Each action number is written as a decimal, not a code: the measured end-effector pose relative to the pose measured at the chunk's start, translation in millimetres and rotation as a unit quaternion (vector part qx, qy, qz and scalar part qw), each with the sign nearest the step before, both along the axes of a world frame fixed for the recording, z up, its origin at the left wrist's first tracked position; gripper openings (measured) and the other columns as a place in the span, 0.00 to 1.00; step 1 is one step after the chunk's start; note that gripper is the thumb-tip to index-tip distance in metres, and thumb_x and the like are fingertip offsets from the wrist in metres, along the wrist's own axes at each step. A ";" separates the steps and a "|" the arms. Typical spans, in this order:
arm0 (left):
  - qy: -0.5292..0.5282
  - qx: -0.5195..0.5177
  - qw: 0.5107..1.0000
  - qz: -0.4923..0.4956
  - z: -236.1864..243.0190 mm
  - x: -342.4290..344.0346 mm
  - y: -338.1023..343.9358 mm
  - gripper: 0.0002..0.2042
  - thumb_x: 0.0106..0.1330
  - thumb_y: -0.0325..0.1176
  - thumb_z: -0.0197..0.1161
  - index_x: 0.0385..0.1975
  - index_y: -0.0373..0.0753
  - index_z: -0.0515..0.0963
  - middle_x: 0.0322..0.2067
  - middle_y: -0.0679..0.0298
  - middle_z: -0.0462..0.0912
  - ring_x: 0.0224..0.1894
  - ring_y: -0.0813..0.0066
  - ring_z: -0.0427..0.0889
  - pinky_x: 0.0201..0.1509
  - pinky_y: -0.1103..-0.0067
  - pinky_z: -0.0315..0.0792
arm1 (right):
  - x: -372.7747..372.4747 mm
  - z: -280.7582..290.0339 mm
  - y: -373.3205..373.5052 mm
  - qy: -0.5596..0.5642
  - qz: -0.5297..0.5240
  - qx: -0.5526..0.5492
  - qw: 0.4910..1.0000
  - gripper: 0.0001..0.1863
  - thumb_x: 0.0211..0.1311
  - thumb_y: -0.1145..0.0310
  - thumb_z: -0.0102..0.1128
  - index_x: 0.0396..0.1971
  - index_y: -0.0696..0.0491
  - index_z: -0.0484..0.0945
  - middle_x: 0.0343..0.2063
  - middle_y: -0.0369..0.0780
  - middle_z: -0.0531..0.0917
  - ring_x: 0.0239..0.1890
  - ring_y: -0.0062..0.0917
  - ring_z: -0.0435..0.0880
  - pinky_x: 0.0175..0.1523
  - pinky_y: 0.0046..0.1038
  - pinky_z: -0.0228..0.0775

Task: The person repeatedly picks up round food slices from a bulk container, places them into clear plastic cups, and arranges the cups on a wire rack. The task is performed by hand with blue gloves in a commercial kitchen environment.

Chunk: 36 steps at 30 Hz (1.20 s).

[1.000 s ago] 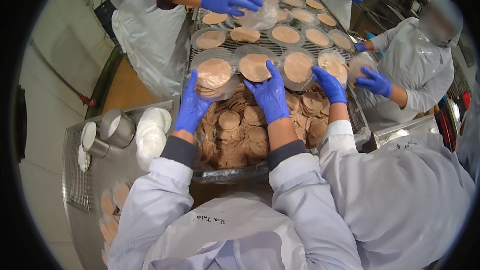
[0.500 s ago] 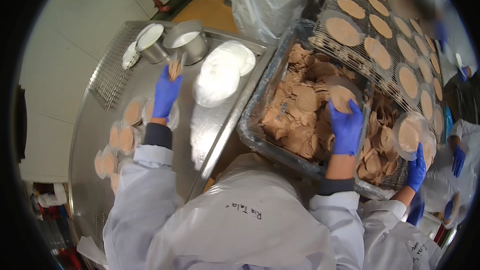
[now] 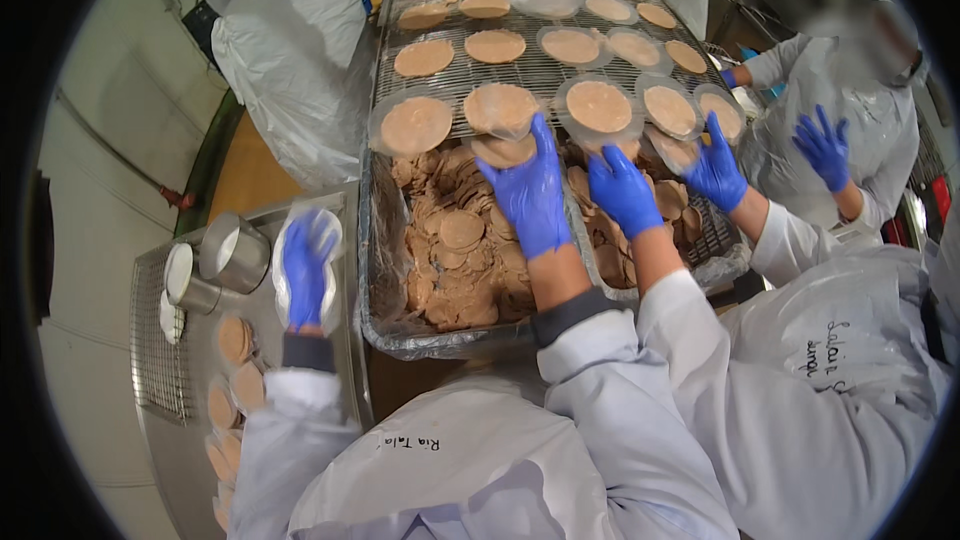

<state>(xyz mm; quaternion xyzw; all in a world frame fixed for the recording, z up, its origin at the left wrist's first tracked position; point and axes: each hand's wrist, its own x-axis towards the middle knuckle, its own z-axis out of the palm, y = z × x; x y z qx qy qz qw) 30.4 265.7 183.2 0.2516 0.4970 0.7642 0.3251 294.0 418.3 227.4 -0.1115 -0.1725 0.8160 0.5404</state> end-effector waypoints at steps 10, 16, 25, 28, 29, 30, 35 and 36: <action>0.192 0.051 0.956 -0.214 26.6 111.4 81.3 0.26 0.62 0.46 0.48 0.55 0.36 0.60 0.53 0.56 0.65 0.55 0.61 0.65 0.56 0.66 0.64 | 14.2 -24.3 -5.2 -0.071 -0.023 -0.128 0.989 0.20 0.57 0.69 0.49 0.49 0.58 0.63 0.48 0.45 0.69 0.50 0.38 0.70 0.51 0.42 0.67; -0.400 0.117 0.846 -0.333 54.7 100.9 45.0 0.33 0.61 0.57 0.43 0.57 0.37 0.55 0.56 0.53 0.60 0.58 0.57 0.60 0.57 0.61 0.62 | 16.1 56.3 -48.7 -0.112 -0.031 0.049 0.992 0.21 0.54 0.69 0.54 0.48 0.59 0.66 0.45 0.45 0.72 0.46 0.33 0.75 0.50 0.30 0.68; -0.280 0.039 0.917 -0.283 32.6 99.7 42.7 0.21 0.62 0.32 0.51 0.54 0.31 0.59 0.51 0.52 0.67 0.52 0.59 0.69 0.56 0.63 0.65 | -33.8 5.4 -60.2 -0.268 -0.120 0.120 0.949 0.33 0.51 0.69 0.60 0.57 0.59 0.57 0.55 0.48 0.62 0.59 0.31 0.58 0.62 0.30 0.48; -0.342 0.013 0.897 -0.280 -7.2 90.9 47.6 0.23 0.62 0.38 0.52 0.53 0.32 0.60 0.51 0.50 0.66 0.52 0.57 0.69 0.55 0.61 0.65 | -17.8 -17.3 -61.7 -0.282 -0.079 0.019 0.956 0.33 0.52 0.67 0.58 0.58 0.56 0.56 0.56 0.45 0.61 0.59 0.29 0.58 0.61 0.29 0.49; -0.394 0.026 0.870 -0.295 -10.4 92.4 48.6 0.24 0.61 0.39 0.53 0.53 0.32 0.60 0.52 0.49 0.65 0.52 0.56 0.69 0.55 0.61 0.65 | -7.5 -39.3 -58.5 -0.309 -0.079 0.062 0.946 0.33 0.53 0.64 0.57 0.59 0.53 0.55 0.56 0.43 0.62 0.59 0.28 0.58 0.61 0.31 0.48; -0.445 0.040 0.841 -0.305 -8.7 93.0 48.2 0.25 0.61 0.41 0.53 0.53 0.32 0.60 0.52 0.48 0.65 0.51 0.55 0.69 0.55 0.60 0.65 | -2.7 -43.6 -61.3 -0.333 -0.077 0.105 0.934 0.33 0.54 0.61 0.55 0.59 0.50 0.55 0.56 0.41 0.62 0.59 0.27 0.58 0.61 0.32 0.47; -0.372 0.100 0.870 -0.307 37.5 88.9 96.1 0.27 0.60 0.44 0.54 0.53 0.32 0.59 0.52 0.48 0.64 0.51 0.51 0.69 0.54 0.58 0.66 | 15.9 -32.6 -67.7 -0.330 -0.073 -0.004 0.941 0.32 0.54 0.56 0.54 0.59 0.48 0.56 0.56 0.40 0.62 0.60 0.28 0.57 0.61 0.39 0.43; -0.338 0.104 0.885 -0.304 43.2 88.8 105.1 0.27 0.60 0.44 0.54 0.53 0.32 0.59 0.52 0.48 0.64 0.51 0.50 0.69 0.54 0.58 0.66 | 18.4 -31.9 -68.0 -0.326 -0.073 -0.007 0.942 0.32 0.54 0.56 0.54 0.58 0.48 0.56 0.56 0.40 0.62 0.60 0.29 0.57 0.61 0.38 0.43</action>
